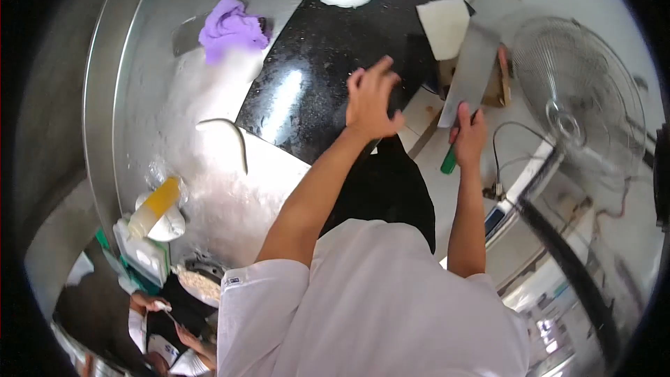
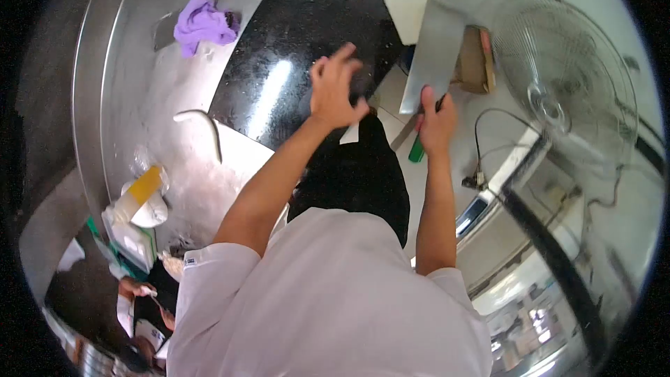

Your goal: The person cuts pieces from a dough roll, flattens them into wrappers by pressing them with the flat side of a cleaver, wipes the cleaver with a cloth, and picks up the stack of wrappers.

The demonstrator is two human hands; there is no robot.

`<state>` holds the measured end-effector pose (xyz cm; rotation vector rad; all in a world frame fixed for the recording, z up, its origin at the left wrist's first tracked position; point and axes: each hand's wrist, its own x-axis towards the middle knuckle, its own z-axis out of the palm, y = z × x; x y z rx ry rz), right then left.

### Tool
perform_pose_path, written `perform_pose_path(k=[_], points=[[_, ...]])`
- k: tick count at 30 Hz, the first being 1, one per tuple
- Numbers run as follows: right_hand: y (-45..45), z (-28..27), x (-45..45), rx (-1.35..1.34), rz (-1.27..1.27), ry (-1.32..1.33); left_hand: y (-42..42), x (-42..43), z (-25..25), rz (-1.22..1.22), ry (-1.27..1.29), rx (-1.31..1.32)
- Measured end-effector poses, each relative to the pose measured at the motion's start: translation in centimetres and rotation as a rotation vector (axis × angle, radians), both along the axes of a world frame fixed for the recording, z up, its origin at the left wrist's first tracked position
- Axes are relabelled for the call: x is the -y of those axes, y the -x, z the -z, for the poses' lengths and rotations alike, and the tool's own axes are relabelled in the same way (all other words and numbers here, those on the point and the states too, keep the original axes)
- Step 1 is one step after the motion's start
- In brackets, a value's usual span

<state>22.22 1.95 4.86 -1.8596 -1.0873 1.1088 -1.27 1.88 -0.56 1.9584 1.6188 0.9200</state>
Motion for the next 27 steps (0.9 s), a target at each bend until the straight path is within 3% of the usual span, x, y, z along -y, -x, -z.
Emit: perform_pose_path(k=[1,2,4,5,7,8,11,13,14,16,17,18,19,20,21,24,27], points=[[-0.5,0.3,2.6,0.011,0.009,0.026,-0.1,-0.9,0.0,-0.126,0.001,0.11],[-0.9,0.4,5.3,0.022,0.011,0.061,-0.4,-2.5,-0.6,-0.105,-0.002,0.13],[-1.3,0.5,10.1,0.074,0.064,0.096,-1.6,-5.1,-1.7,-0.663,0.175,0.552],[-1.5,0.8,12.4,0.045,0.106,0.148,-2.1,-4.1,-2.1,-0.641,0.188,0.561],[-1.7,1.6,15.9,0.015,0.172,0.19,-2.2,-2.1,-2.8,-0.374,-0.052,0.014],[-1.7,1.9,17.5,0.062,0.142,0.227,-0.9,1.6,-0.3,-0.086,0.037,-0.347],[-2.3,4.0,17.1,0.169,0.028,0.257,-1.2,1.5,0.0,0.018,0.017,-0.363],[-1.7,4.3,18.0,0.243,-0.149,0.324,0.0,-0.8,1.4,-0.177,0.027,-0.081],[-1.0,5.1,15.8,0.179,-0.214,0.181,0.5,-2.7,1.8,-0.342,-0.089,0.484],[1.6,3.8,15.8,0.093,-0.26,0.118,2.0,-2.4,-3.0,-0.567,-0.065,0.589],[2.6,3.2,13.3,0.075,-0.465,0.183,1.9,-0.6,-3.0,-0.579,-0.053,0.576],[3.3,3.1,10.8,0.058,-0.681,0.224,1.9,0.8,-2.5,-0.376,-0.052,0.225],[4.2,3.1,10.0,0.04,-0.697,0.218,2.1,2.5,-1.7,-0.167,-0.039,-0.133],[5.0,3.2,9.1,0.159,-0.84,0.223,1.7,4.7,0.0,-0.007,0.2,-0.468],[5.5,3.4,7.5,0.289,-0.974,0.216,2.0,5.9,0.2,-0.005,0.238,-0.49],[6.5,2.6,6.4,0.396,-0.89,0.298,1.5,3.7,-0.8,0.042,0.275,-0.558],[6.5,2.9,5.7,0.389,-0.844,0.182,1.4,1.5,-1.0,0.105,0.254,-0.617]])
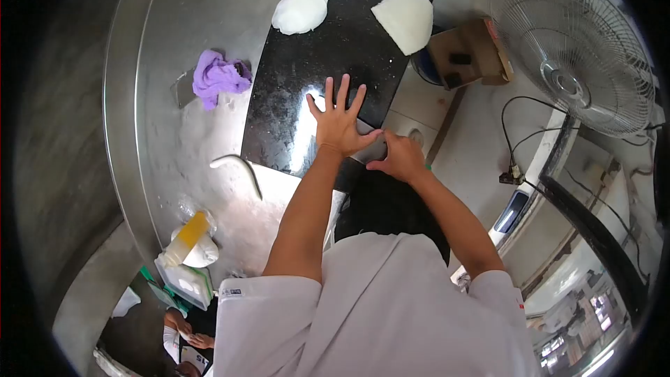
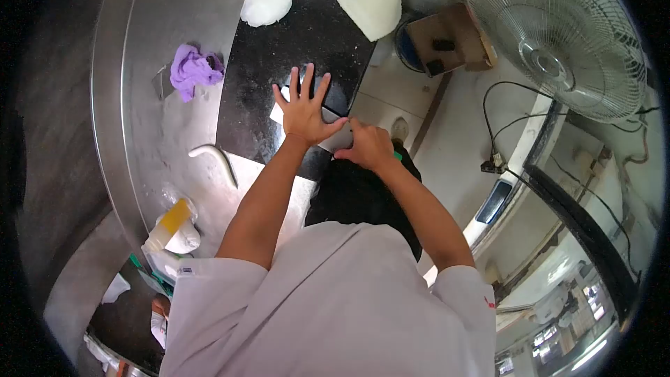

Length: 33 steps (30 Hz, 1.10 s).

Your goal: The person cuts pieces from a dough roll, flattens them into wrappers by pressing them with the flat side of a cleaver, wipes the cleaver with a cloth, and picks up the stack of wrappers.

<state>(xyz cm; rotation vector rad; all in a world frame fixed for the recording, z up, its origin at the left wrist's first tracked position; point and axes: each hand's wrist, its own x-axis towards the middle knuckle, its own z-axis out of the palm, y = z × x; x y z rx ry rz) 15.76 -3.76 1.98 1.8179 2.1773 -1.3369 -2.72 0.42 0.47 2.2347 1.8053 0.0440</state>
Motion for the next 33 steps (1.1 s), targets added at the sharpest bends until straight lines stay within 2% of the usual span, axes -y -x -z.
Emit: perform_pose_path(k=[3,6,8,10,11,12,13,16,18,21,23,25,27,29,30,32,33], points=[[-0.4,-0.1,-2.5,0.03,-0.031,-0.086,0.2,-2.0,0.4,0.028,-0.056,-0.013],[-0.3,0.7,-6.1,0.045,-0.028,-0.167,0.2,-5.9,-0.1,0.018,-0.168,0.08],[0.1,0.8,-4.2,0.046,-0.006,-0.16,0.2,-6.2,-0.4,0.092,-0.139,0.047],[-0.1,-0.3,-2.6,0.003,0.032,-0.014,0.4,-5.2,-0.2,0.187,-0.084,0.052],[0.0,-0.1,-0.3,0.023,0.004,-0.063,0.9,-3.0,0.3,0.234,-0.044,0.065],[-0.3,3.2,2.7,-0.059,0.003,-0.151,1.0,-1.4,0.9,0.255,0.005,0.077],[0.0,2.7,3.4,-0.075,0.047,-0.179,0.7,-1.2,1.2,0.289,-0.006,0.099],[0.2,1.0,2.5,-0.002,0.078,0.033,0.4,-2.4,0.2,0.358,0.065,0.058],[-0.6,1.8,0.4,-0.02,0.067,-0.12,-0.1,-4.6,0.5,0.334,-0.009,0.06],[-0.5,0.8,-2.8,0.01,0.079,-0.136,-0.2,-7.3,0.8,0.321,-0.134,0.138],[0.4,0.0,-2.4,-0.011,0.113,-0.097,-0.4,-8.5,-0.2,0.361,-0.067,-0.004],[0.6,0.5,-1.2,-0.032,0.131,-0.078,0.3,-6.9,-0.4,0.423,-0.018,-0.015],[1.0,3.6,3.9,-0.188,0.154,-0.13,1.2,-3.4,0.9,0.444,0.005,0.121],[0.9,3.8,4.7,-0.131,0.139,-0.441,0.4,-3.2,0.4,0.512,0.113,0.033],[0.1,3.6,2.9,-0.096,0.148,-0.455,-0.4,-4.9,0.8,0.524,0.069,0.033],[0.3,1.4,1.7,-0.004,0.151,0.041,-0.8,-5.2,0.5,0.508,0.033,0.009],[-0.3,0.8,0.5,0.002,0.163,0.038,-0.9,-5.8,0.6,0.483,-0.018,0.043]])
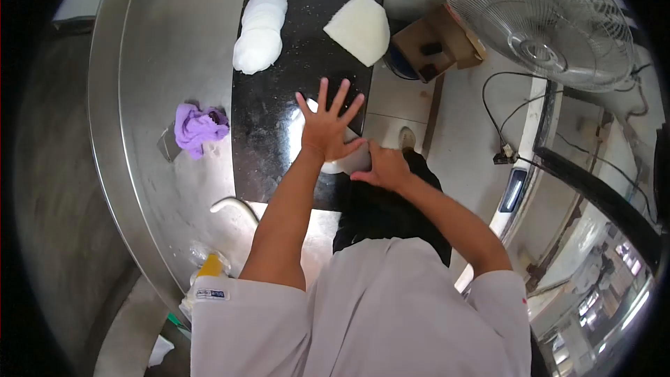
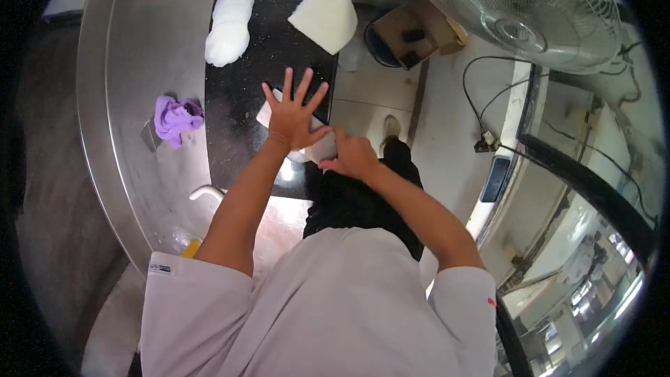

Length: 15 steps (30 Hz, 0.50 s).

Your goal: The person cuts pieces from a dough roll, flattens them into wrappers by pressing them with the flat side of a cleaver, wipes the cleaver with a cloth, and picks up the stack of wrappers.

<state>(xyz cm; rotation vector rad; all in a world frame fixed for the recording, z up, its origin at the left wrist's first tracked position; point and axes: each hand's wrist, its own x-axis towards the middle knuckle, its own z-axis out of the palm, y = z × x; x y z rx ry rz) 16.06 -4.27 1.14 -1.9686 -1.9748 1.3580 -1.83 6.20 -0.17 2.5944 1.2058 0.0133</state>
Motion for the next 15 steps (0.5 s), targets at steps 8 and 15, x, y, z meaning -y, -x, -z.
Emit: perform_pose_path(k=[8,15], points=[[0.8,1.2,1.2,-0.13,0.061,-0.083,0.4,-0.6,-0.4,0.143,0.017,-0.004],[-2.1,1.6,2.6,-0.026,-0.087,-0.059,-1.6,2.2,0.2,0.085,0.017,0.015]])
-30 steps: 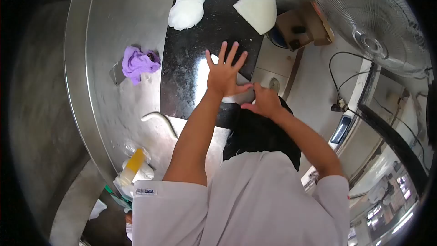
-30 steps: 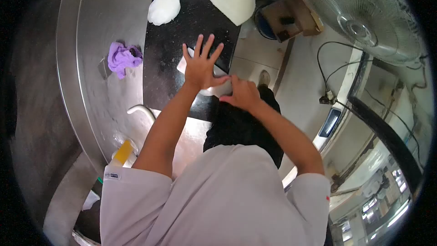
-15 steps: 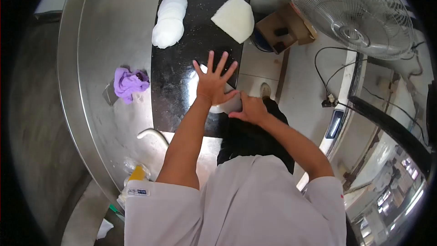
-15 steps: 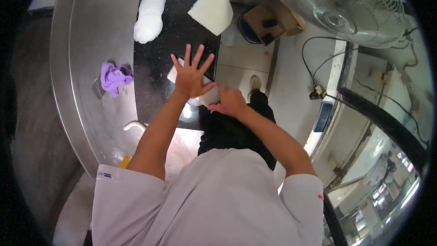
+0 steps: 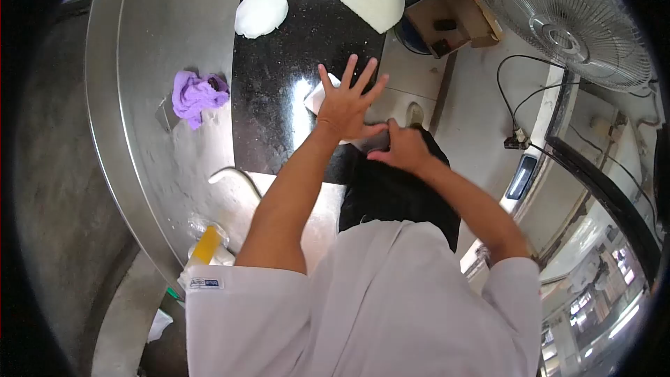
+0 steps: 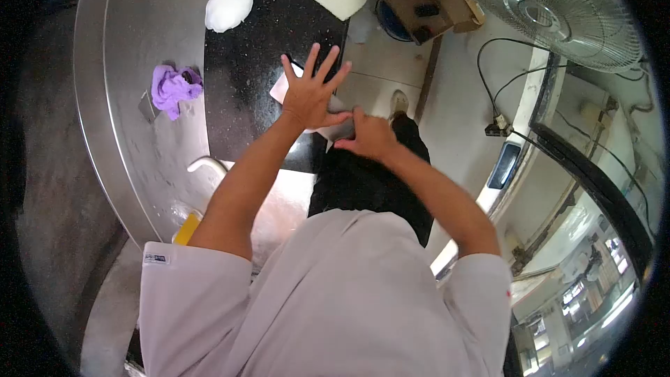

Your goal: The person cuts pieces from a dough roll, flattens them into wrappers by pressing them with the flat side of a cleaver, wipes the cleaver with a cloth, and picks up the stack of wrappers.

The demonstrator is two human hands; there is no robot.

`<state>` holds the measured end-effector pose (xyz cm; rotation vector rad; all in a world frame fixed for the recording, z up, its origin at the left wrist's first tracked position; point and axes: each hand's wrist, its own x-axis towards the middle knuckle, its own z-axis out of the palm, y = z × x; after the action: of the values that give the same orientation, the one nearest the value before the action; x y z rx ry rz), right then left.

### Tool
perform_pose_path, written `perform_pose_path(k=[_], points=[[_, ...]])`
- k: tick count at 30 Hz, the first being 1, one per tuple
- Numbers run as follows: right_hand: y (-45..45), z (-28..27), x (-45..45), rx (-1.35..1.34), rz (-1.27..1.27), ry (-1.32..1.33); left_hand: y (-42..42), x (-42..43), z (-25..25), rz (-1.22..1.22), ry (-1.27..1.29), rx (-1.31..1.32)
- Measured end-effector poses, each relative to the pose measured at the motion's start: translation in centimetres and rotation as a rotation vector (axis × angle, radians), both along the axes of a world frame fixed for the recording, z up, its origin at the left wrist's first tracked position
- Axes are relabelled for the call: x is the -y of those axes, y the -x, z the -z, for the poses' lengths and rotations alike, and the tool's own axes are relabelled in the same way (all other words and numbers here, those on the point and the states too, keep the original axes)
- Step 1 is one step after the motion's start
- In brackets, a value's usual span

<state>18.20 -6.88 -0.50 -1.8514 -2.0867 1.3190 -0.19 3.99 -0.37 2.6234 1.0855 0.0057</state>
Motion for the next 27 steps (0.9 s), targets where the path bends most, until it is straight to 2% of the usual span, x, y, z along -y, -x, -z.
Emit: perform_pose_path(k=[1,3,6,8,9,11,14,16,17,19,20,22,24,27], points=[[-0.8,0.6,-1.2,-0.019,-0.054,-0.084,-0.1,-1.2,0.1,0.008,-0.007,-0.005],[-1.6,0.2,-4.7,0.015,-0.124,-0.111,-0.1,-1.8,0.4,-0.18,-0.155,0.047],[-1.4,-0.6,-7.6,-0.043,-0.209,-0.159,0.6,-3.5,0.8,-0.309,-0.201,0.107],[-0.7,-2.1,-8.5,-0.067,-0.205,0.13,1.3,-2.4,0.2,-0.253,-0.152,0.068],[-0.3,-0.9,-5.6,-0.058,-0.169,-0.015,1.8,-1.4,0.0,-0.204,-0.088,0.028],[-0.3,0.7,-1.3,-0.168,-0.107,-0.053,1.8,1.2,0.4,-0.127,-0.023,0.04],[-1.5,0.8,-2.1,-0.045,-0.146,-0.032,0.4,0.2,0.8,-0.101,0.02,0.023],[-2.7,0.5,-4.8,-0.066,-0.187,-0.07,-0.2,-0.8,1.1,-0.194,-0.116,0.033],[-3.5,0.8,-6.4,-0.077,-0.235,-0.126,-0.4,-1.3,1.2,-0.18,-0.102,0.028],[-4.2,3.0,-9.8,-0.162,-0.317,-0.237,-0.8,-2.9,1.0,-0.372,-0.179,0.095],[-3.3,1.9,-9.8,-0.16,-0.313,-0.241,-0.5,-3.9,0.9,-0.391,-0.203,0.119],[-2.0,-0.5,-10.3,-0.125,-0.262,0.027,0.2,-4.7,0.1,-0.29,-0.14,0.053],[-1.5,0.0,-4.6,-0.127,-0.241,0.015,1.7,-1.2,0.7,-0.173,-0.057,0.096],[-3.2,1.1,-5.0,-0.088,-0.206,-0.03,0.0,0.1,1.1,-0.144,-0.072,0.064]])
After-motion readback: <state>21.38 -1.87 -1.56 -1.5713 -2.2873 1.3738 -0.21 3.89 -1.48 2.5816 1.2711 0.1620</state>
